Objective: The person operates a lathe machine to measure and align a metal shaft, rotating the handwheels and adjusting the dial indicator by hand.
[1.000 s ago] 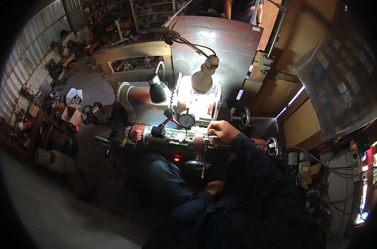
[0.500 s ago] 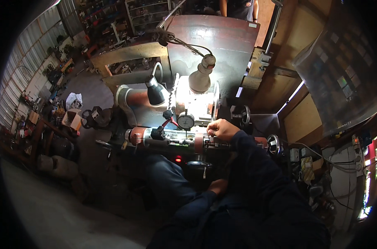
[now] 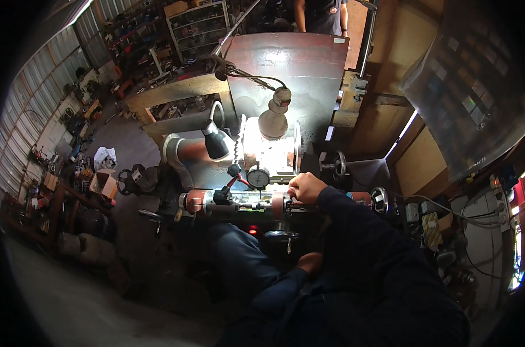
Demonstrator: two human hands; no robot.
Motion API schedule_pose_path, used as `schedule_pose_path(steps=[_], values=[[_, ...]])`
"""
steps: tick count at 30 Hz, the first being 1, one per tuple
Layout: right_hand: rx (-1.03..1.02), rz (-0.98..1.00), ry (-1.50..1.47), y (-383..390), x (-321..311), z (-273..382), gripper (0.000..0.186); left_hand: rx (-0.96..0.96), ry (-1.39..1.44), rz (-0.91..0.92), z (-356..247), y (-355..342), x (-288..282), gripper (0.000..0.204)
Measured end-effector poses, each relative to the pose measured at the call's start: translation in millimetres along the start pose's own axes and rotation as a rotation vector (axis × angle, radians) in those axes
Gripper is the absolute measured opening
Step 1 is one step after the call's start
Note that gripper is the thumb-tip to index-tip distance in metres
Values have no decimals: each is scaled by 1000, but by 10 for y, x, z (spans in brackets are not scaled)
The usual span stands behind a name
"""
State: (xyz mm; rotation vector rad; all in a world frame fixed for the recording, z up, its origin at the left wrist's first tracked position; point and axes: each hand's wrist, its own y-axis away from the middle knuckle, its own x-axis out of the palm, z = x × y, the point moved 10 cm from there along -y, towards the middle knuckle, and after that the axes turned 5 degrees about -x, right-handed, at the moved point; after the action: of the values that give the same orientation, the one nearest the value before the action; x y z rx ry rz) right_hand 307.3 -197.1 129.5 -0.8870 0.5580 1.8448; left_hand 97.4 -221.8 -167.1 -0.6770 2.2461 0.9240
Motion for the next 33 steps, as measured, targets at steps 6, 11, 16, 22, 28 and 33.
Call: schedule_pose_path(steps=[6,11,16,22,28,33], values=[[42,1,108,-12,20,53,17,36,32,-34,-19,-47,-17,25],[111,23,54,-38,93,-48,13,40,21,-44,-32,-68,29,24],[28,-12,171,-66,115,-18,14,33,19,32,-128,62,-107,25],[39,-14,193,-64,114,-4,16,11,39,26,-176,117,-209,26],[-15,51,9,-22,66,-25,16,43,82,-50,-64,103,-134,26],[-59,-402,-260,255,-624,141,15,-54,44,165,62,69,47,28]])
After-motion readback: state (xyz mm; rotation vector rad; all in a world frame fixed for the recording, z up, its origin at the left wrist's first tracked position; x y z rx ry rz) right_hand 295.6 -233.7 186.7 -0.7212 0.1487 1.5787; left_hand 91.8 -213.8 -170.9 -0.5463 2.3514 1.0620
